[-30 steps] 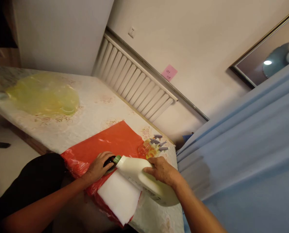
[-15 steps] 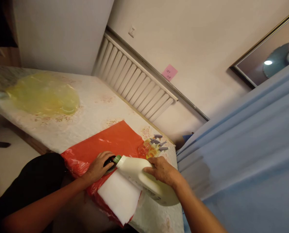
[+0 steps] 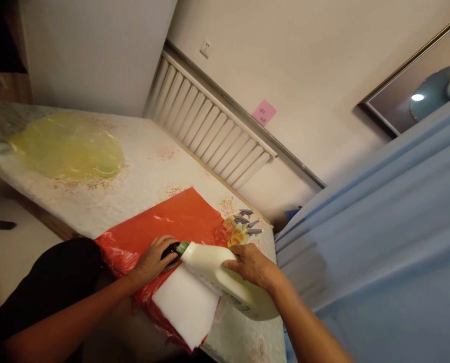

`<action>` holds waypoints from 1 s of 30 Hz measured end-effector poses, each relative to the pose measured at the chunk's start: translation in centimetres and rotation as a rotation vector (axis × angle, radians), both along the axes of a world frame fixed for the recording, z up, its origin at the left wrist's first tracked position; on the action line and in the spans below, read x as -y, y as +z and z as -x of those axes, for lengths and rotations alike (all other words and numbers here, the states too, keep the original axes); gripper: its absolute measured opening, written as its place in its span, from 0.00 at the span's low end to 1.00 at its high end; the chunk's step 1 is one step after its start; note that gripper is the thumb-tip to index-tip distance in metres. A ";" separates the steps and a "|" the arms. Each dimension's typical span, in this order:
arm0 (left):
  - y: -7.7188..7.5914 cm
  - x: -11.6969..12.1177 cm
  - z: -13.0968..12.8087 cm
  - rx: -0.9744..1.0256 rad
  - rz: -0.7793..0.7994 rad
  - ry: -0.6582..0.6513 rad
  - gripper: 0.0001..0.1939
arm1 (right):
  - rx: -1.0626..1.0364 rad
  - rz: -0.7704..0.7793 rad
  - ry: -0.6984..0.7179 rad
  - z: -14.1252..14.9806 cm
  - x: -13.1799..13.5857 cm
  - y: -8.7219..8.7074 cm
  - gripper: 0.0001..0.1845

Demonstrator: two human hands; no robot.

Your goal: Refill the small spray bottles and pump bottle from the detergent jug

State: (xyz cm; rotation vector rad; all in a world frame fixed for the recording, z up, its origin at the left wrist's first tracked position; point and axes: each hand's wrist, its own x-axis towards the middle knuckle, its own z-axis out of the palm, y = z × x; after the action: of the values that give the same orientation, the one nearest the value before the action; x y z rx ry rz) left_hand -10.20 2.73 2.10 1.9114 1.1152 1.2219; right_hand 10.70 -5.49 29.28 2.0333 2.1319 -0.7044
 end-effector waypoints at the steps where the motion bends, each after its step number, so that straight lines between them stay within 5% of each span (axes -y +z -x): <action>1: 0.0 0.0 0.0 0.001 -0.001 0.000 0.14 | 0.002 -0.001 0.011 0.0 0.0 0.0 0.15; 30: 0.2 0.1 0.1 0.000 0.008 -0.003 0.14 | 0.006 -0.010 0.001 0.4 0.1 0.3 0.13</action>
State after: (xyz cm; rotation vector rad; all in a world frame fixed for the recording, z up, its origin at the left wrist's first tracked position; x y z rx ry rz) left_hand -10.27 2.59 2.31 1.9068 1.1155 1.2142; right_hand 10.27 -5.54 29.55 2.0368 2.1375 -0.6881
